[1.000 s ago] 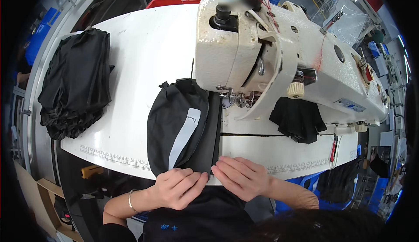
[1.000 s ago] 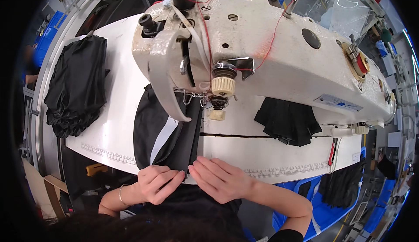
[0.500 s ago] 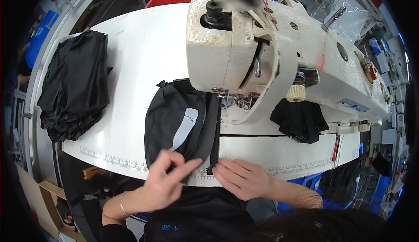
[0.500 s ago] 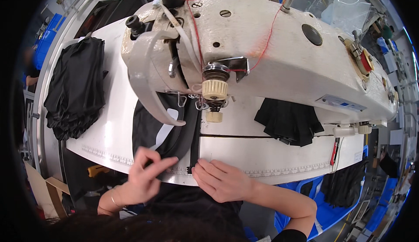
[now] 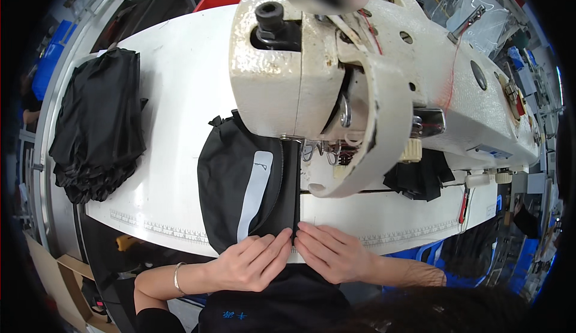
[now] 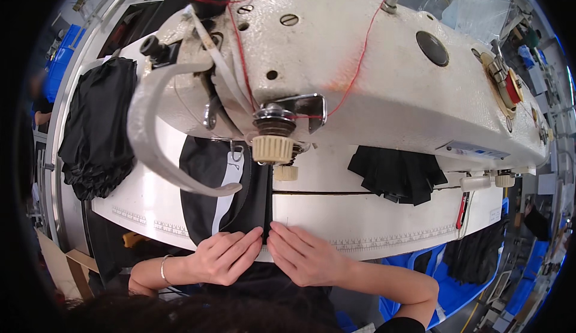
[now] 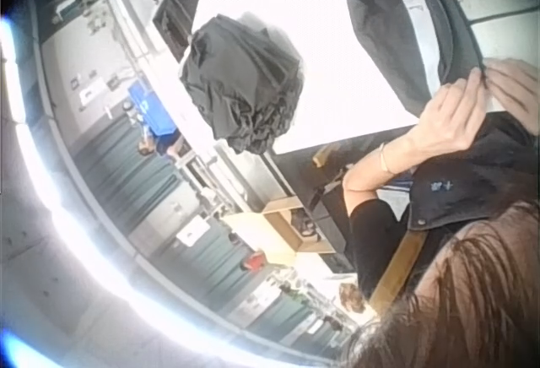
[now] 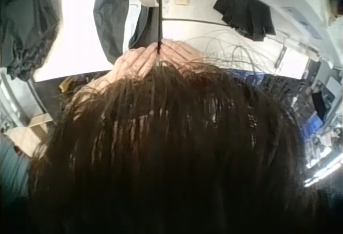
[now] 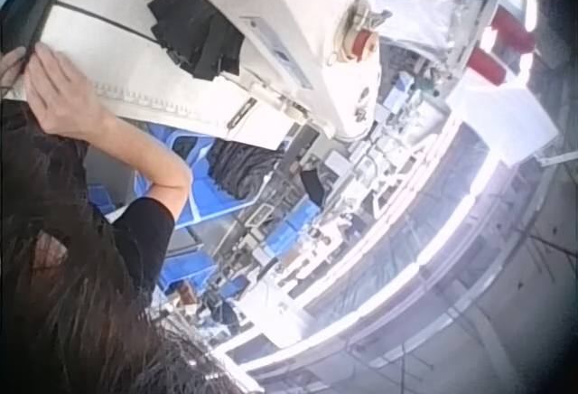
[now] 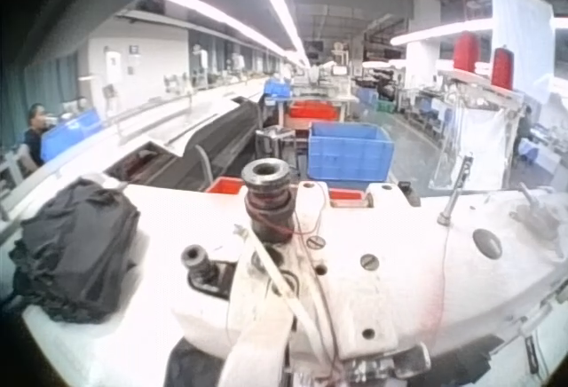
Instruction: Sewing pieces of black material together using an industrial sewing machine in a workshop.
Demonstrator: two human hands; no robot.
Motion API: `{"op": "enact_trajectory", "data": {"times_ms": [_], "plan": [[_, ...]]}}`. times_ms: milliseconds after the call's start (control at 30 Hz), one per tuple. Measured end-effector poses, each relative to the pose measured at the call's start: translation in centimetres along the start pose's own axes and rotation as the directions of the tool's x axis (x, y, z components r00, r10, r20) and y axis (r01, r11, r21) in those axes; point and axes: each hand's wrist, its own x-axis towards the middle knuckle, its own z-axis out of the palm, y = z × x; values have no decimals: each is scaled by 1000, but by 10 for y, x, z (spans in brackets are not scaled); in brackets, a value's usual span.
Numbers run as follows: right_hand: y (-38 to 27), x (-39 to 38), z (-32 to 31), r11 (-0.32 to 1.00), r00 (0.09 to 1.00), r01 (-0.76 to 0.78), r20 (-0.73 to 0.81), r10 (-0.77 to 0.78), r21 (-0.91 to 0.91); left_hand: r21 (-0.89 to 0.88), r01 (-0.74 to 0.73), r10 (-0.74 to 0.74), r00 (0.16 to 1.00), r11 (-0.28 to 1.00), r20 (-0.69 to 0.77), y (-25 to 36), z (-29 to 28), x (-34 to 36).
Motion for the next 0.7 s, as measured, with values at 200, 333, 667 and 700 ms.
{"op": "enact_trajectory", "data": {"times_ms": [200, 333, 667, 700], "plan": [[2, -1, -1, 1000, 1000, 23, 20, -23, 6, -19, 1, -1, 1000, 1000, 12, -1, 3, 7], [2, -1, -1, 1000, 999, 28, 28, -28, 7, -31, 3, -2, 1000, 999, 19, -1, 3, 9], [2, 0, -7, 995, 993, 73, 99, -67, -66, -89, 29, -25, 999, 996, 43, -4, 5, 9], [3, 1, -9, 992, 990, 90, 116, -79, -92, -110, 23, -19, 999, 994, 38, -5, 4, 11]]}}
